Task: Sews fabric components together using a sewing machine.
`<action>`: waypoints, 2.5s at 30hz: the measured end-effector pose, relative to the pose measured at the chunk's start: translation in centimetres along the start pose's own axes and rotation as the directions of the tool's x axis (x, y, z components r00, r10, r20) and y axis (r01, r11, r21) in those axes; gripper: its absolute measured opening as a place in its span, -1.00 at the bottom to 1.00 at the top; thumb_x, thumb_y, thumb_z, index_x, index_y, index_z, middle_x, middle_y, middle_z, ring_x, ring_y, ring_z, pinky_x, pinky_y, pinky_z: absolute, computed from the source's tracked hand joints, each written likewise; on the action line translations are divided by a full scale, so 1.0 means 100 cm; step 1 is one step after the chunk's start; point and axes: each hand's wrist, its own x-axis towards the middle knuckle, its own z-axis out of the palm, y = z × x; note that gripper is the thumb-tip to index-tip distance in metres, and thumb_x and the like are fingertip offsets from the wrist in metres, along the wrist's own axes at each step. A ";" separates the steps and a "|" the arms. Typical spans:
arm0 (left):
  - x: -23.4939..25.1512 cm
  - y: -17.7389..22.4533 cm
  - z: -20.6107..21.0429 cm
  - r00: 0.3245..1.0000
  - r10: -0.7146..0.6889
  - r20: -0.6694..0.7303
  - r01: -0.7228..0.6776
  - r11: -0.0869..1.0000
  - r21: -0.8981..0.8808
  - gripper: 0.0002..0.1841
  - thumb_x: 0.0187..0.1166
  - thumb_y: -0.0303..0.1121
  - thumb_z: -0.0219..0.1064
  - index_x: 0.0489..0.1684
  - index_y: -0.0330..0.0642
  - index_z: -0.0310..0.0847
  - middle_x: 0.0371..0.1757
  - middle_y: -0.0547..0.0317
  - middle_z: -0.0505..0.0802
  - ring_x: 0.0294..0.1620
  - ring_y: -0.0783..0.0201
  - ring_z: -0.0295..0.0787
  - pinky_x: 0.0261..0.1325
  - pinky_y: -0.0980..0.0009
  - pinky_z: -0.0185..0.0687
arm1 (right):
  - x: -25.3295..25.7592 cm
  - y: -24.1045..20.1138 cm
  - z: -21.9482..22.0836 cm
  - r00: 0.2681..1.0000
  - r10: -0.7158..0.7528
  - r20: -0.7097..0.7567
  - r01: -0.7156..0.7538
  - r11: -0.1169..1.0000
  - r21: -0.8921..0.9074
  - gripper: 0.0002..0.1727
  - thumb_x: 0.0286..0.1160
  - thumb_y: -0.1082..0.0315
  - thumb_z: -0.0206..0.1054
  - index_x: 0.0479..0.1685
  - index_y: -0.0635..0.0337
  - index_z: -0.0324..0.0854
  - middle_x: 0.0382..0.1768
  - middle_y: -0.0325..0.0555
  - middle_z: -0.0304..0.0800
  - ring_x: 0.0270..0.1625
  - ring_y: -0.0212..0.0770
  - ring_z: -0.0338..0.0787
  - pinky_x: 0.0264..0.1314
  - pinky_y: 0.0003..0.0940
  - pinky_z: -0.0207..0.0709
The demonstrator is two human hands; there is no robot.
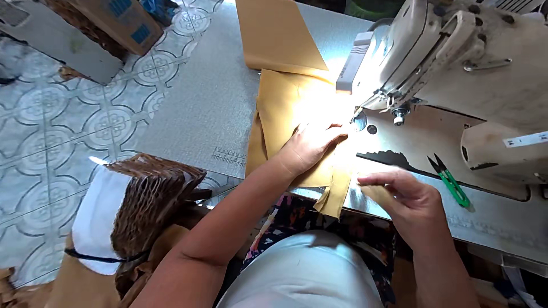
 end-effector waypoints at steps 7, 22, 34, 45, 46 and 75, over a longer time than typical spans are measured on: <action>-0.002 -0.001 -0.002 0.998 -0.012 -0.055 0.011 1.000 -0.004 -0.81 0.67 -0.34 0.30 -0.01 -0.18 0.82 -0.07 0.05 0.91 0.04 0.06 0.85 0.23 0.00 0.65 | 0.041 0.019 0.042 0.938 0.232 -0.258 -0.249 0.968 -0.035 -0.69 0.29 0.39 0.63 -0.08 0.11 0.61 -0.46 -0.32 0.73 -0.53 -0.52 0.68 -0.48 -0.59 0.60; 0.001 0.000 -0.005 0.999 -0.038 -0.007 0.038 0.997 -0.069 -0.82 0.68 -0.34 0.29 -0.04 -0.13 0.83 0.05 0.16 0.92 0.16 0.21 0.83 0.35 0.13 0.63 | 0.050 0.045 0.061 0.917 0.214 -0.337 -0.306 0.919 -0.248 -0.84 0.40 0.31 0.58 -0.20 0.18 0.77 -0.40 -0.22 0.82 -0.44 -0.44 0.72 -0.31 -0.44 0.65; -0.001 0.008 0.000 1.000 0.008 0.027 -0.011 0.996 0.092 -0.67 0.73 -0.51 0.12 0.20 -0.09 0.82 0.29 0.15 0.86 0.39 0.13 0.74 0.48 0.07 0.56 | 0.020 0.018 0.069 0.867 0.469 -0.165 -0.481 0.876 -0.035 -0.41 0.26 0.39 0.60 0.37 0.14 0.57 -0.27 -0.14 0.82 -0.46 -0.35 0.83 -0.34 -0.38 0.83; -0.001 -0.004 -0.005 0.983 0.173 0.055 -0.179 0.975 0.132 -0.65 0.73 -0.53 0.06 0.22 -0.16 0.80 0.30 0.02 0.86 0.33 0.05 0.80 0.33 0.12 0.65 | -0.001 0.022 0.059 0.899 0.403 -0.173 -0.435 0.869 -0.235 -0.56 0.25 0.35 0.65 0.18 0.07 0.75 -0.19 -0.21 0.78 -0.47 -0.45 0.68 -0.36 -0.50 0.67; -0.002 -0.004 -0.004 0.985 0.168 0.049 -0.173 0.976 0.133 -0.65 0.74 -0.52 0.06 0.22 -0.15 0.80 0.30 0.01 0.86 0.32 0.05 0.81 0.33 0.12 0.67 | -0.001 0.023 0.058 0.903 0.393 -0.175 -0.427 0.869 -0.251 -0.56 0.23 0.35 0.66 0.16 0.07 0.75 -0.24 -0.23 0.77 -0.49 -0.47 0.67 -0.39 -0.52 0.65; -0.003 -0.003 -0.002 0.987 0.156 0.031 -0.159 0.975 0.157 -0.64 0.75 -0.51 0.07 0.22 -0.09 0.82 0.27 0.08 0.88 0.32 0.12 0.80 0.35 0.18 0.64 | -0.012 0.028 0.061 0.950 0.261 -0.169 -0.307 0.871 -0.383 -0.79 0.35 0.28 0.57 -0.06 0.01 0.83 -0.33 -0.37 0.83 -0.43 -0.55 0.71 -0.36 -0.60 0.64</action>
